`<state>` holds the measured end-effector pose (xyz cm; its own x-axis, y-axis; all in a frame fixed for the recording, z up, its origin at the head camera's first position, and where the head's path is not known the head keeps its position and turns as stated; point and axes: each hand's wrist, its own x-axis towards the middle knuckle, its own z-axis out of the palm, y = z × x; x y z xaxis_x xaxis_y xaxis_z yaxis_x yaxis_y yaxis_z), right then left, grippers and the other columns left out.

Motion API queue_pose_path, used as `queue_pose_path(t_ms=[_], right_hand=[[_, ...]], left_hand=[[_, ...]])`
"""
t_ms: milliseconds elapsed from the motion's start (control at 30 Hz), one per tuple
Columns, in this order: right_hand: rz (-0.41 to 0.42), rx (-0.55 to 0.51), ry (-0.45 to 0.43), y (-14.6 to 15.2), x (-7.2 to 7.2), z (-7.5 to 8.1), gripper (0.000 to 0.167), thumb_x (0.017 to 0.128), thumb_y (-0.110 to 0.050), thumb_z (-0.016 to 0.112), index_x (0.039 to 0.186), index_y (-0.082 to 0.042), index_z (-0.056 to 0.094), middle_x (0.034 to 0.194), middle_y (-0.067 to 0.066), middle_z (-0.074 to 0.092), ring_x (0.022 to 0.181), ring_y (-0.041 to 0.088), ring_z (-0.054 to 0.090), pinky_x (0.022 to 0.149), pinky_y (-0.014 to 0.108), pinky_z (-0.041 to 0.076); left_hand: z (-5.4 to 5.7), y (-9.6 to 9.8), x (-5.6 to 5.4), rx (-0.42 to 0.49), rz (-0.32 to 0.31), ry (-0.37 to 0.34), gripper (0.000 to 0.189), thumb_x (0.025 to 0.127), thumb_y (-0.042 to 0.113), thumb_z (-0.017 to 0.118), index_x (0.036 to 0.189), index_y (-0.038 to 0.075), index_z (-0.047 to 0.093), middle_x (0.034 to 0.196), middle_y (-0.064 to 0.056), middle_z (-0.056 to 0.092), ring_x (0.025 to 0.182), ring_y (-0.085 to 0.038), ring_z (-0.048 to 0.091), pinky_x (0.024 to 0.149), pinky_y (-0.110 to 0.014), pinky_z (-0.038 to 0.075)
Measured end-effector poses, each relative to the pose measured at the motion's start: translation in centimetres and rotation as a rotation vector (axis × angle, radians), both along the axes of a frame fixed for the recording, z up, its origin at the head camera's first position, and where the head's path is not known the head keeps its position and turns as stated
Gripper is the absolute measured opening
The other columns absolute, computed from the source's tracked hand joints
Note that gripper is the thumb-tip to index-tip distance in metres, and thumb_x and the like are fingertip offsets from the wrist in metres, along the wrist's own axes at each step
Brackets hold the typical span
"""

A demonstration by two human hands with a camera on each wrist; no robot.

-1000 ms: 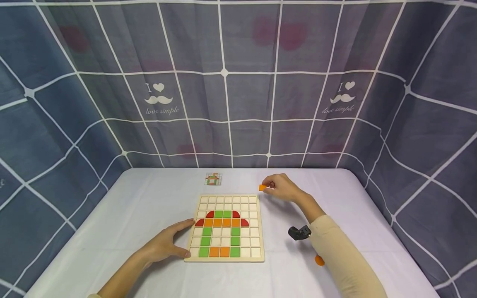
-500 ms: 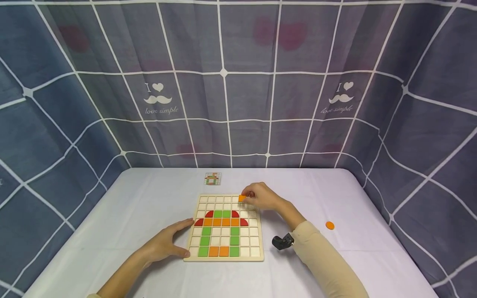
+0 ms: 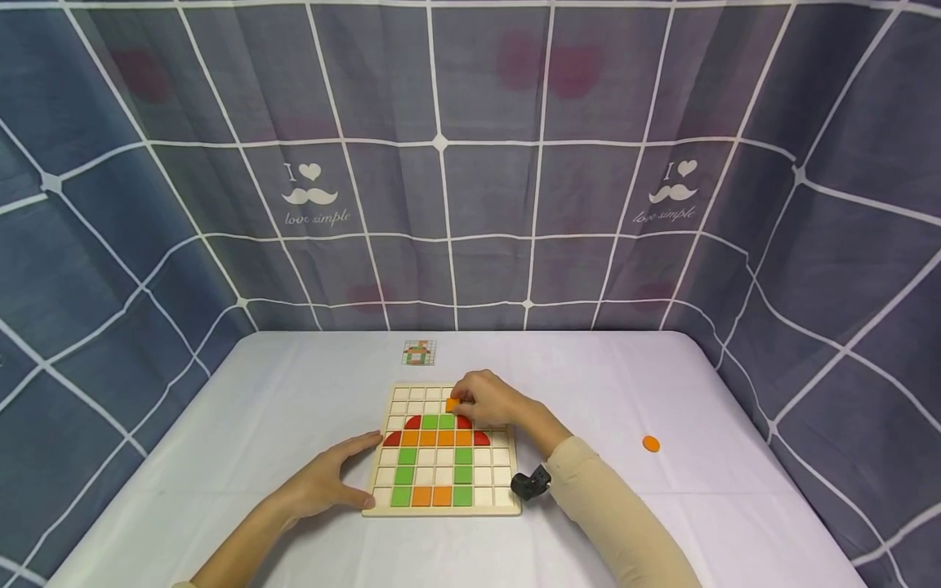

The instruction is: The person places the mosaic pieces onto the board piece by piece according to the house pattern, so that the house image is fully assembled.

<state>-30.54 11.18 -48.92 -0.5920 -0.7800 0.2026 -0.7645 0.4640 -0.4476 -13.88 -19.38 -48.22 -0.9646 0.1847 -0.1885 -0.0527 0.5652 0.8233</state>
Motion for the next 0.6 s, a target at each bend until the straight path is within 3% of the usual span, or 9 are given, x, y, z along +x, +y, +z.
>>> queue_pose_path(t_ms=[367, 600], right_hand=[[-0.047, 0.049, -0.029, -0.7, 0.4, 0.4, 0.020, 0.094, -0.020, 0.077, 0.111, -0.010, 0.079, 0.099, -0.006, 0.068, 0.086, 0.009, 0.058, 0.081, 0.028, 0.053], [-0.025, 0.063, -0.016, -1.1, 0.5, 0.8, 0.018, 0.095, -0.019, 0.076, 0.110, -0.010, 0.079, 0.097, -0.005, 0.068, 0.085, 0.009, 0.058, 0.080, 0.029, 0.053]], left_hand=[[0.0, -0.1, 0.0, 0.003, 0.003, -0.004, 0.104, 0.057, 0.017, 0.100, 0.151, 0.017, 0.056, 0.160, -0.012, 0.042, 0.151, -0.043, 0.026, 0.117, -0.069, 0.019], [-0.1, -0.1, -0.1, 0.008, -0.015, 0.006, 0.102, 0.058, 0.016, 0.100, 0.151, 0.016, 0.055, 0.161, -0.011, 0.042, 0.151, -0.043, 0.025, 0.117, -0.069, 0.019]])
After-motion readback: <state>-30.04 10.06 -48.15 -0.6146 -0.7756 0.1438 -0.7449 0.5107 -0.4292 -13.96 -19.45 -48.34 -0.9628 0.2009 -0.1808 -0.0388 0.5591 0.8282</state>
